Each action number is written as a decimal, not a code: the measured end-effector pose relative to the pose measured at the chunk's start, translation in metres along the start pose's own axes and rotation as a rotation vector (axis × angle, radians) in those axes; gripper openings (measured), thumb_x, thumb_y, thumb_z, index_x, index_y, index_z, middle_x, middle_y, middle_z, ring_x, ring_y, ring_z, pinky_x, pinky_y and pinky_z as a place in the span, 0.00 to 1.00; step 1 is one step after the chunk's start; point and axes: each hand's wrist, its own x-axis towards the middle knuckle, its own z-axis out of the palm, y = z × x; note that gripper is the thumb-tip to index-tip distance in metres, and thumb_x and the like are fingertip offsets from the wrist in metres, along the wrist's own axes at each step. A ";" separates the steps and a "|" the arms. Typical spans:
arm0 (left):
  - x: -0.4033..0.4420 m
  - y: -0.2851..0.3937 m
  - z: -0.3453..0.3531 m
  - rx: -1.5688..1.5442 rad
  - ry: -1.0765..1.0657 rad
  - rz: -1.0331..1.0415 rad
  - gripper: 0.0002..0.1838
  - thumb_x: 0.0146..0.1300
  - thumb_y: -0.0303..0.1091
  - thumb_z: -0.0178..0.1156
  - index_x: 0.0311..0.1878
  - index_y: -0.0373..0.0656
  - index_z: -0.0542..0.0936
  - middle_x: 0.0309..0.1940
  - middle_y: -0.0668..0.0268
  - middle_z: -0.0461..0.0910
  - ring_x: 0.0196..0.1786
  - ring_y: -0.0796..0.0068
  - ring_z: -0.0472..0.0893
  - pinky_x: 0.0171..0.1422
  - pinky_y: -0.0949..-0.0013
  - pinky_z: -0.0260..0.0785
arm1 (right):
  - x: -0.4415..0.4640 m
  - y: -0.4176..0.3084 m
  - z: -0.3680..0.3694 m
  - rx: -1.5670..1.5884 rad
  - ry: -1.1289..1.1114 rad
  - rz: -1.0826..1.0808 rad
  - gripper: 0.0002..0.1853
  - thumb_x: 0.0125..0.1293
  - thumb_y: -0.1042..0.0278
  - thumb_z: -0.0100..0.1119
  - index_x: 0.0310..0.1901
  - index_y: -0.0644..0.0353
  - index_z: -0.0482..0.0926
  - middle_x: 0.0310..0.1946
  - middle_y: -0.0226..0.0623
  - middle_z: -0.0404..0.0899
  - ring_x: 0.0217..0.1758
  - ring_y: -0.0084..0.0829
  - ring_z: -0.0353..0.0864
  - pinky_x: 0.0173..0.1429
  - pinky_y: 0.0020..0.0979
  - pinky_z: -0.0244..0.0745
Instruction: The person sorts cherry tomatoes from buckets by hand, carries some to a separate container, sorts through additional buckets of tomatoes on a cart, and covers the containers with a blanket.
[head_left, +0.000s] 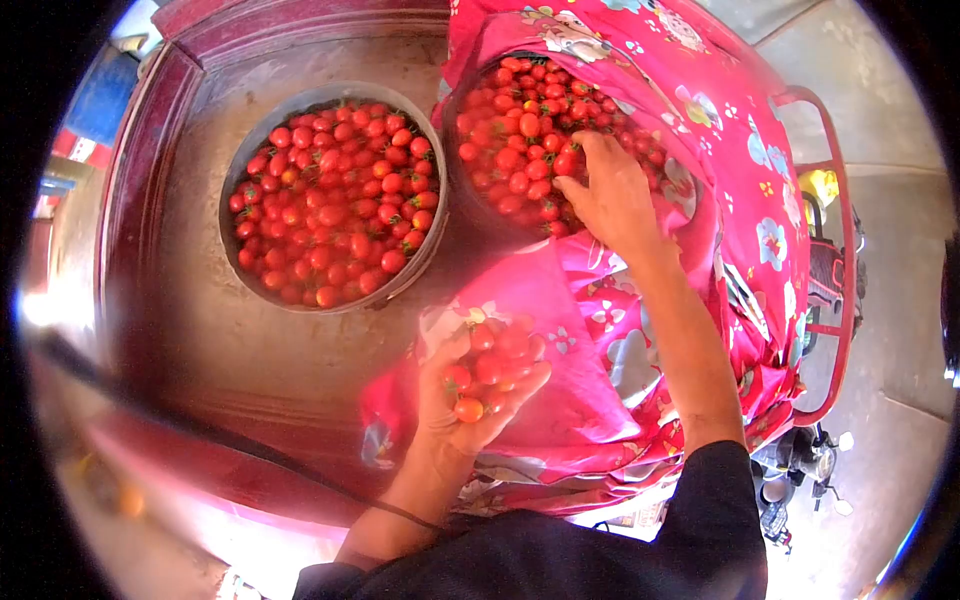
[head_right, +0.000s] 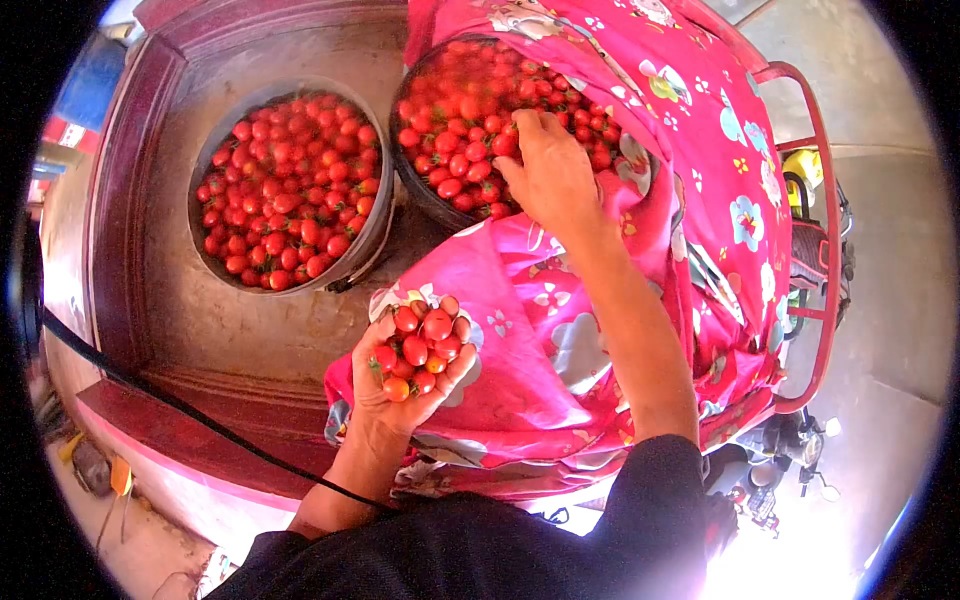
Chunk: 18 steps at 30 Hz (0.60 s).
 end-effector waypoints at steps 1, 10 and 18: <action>0.000 0.000 0.001 -0.011 -0.015 0.001 0.25 0.66 0.43 0.67 0.60 0.37 0.80 0.59 0.54 0.83 0.64 0.48 0.81 0.69 0.39 0.80 | 0.004 0.003 0.002 -0.003 0.022 -0.030 0.27 0.62 0.67 0.74 0.59 0.66 0.74 0.48 0.58 0.81 0.52 0.60 0.83 0.57 0.53 0.80; -0.001 0.001 0.004 0.020 0.031 0.015 0.23 0.66 0.44 0.68 0.58 0.39 0.82 0.60 0.55 0.83 0.63 0.49 0.81 0.68 0.40 0.81 | 0.072 0.027 0.019 -0.033 0.042 -0.064 0.26 0.61 0.63 0.74 0.58 0.63 0.79 0.50 0.56 0.84 0.57 0.57 0.83 0.61 0.50 0.78; -0.002 0.001 0.003 0.026 0.019 0.025 0.24 0.66 0.45 0.68 0.59 0.40 0.82 0.60 0.56 0.82 0.64 0.50 0.80 0.68 0.40 0.81 | 0.109 0.029 0.015 -0.132 -0.019 -0.126 0.23 0.64 0.62 0.70 0.58 0.62 0.82 0.50 0.55 0.86 0.54 0.56 0.85 0.60 0.51 0.79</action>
